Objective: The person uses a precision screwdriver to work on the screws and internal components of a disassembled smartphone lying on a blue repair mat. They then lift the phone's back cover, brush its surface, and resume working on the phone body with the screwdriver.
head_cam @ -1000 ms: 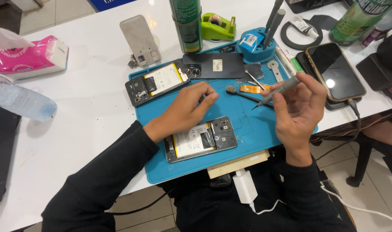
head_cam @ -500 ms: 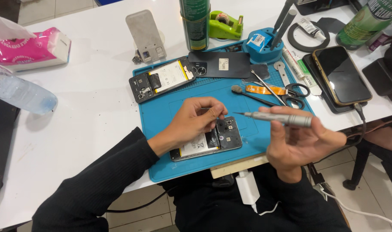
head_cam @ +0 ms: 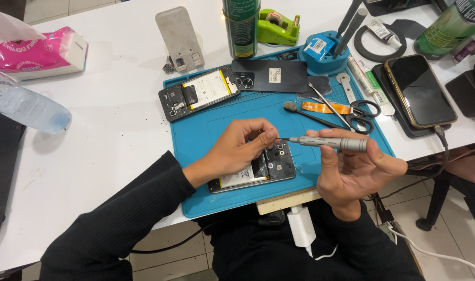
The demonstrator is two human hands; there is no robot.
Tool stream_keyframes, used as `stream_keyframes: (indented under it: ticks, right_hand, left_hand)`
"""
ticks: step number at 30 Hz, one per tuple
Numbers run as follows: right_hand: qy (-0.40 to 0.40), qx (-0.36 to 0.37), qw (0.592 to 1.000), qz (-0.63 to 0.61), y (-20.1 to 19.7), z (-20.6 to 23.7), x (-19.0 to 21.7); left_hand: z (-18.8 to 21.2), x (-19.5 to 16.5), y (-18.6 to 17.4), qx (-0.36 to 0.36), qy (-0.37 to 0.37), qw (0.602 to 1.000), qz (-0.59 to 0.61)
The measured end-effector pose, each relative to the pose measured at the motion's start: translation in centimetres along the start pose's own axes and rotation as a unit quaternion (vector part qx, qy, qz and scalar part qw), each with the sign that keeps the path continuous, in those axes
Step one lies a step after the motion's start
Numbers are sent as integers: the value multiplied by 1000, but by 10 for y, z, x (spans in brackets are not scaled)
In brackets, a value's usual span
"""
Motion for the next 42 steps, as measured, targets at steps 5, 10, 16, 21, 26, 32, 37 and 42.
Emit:
stream_keyframes:
  ticks: [5, 10, 16, 21, 26, 32, 37, 42]
  right_hand:
    - [-5, 0, 1000, 2, 0, 0, 2]
    - [-5, 6, 1000, -5, 0, -4, 4]
    - [9, 22, 1000, -15, -4, -5, 8]
    - [29, 37, 999, -27, -9, -5, 12]
    - [31, 27, 999, -23, -12, -6, 15]
    - [28, 26, 999, -27, -11, -5, 12]
    - [15, 30, 999, -16, -11, -5, 11]
    - [25, 29, 999, -17, -11, -4, 12]
  left_hand:
    - [-1, -1, 0, 5, 23, 1000, -16]
    - [0, -5, 0, 7, 27, 999, -47]
    - [4, -18, 4, 16, 26, 994, -101]
    - [6, -26, 9, 22, 29, 992, -119]
    - [6, -26, 9, 26, 29, 991, -124]
    - [6, -24, 9, 31, 41, 992, -115]
    - [7, -23, 9, 29, 30, 993, -112]
    - [7, -23, 10, 32, 28, 994, -101]
Point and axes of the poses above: each hand's wrist, its own z-axis away from the middle knuckle, its own y-axis out of the palm, x = y × z, the point moved 4 cm from there along -z, towards the middle knuckle, and after that the axes turned 8 degrees about x, right-handed, at the moved point
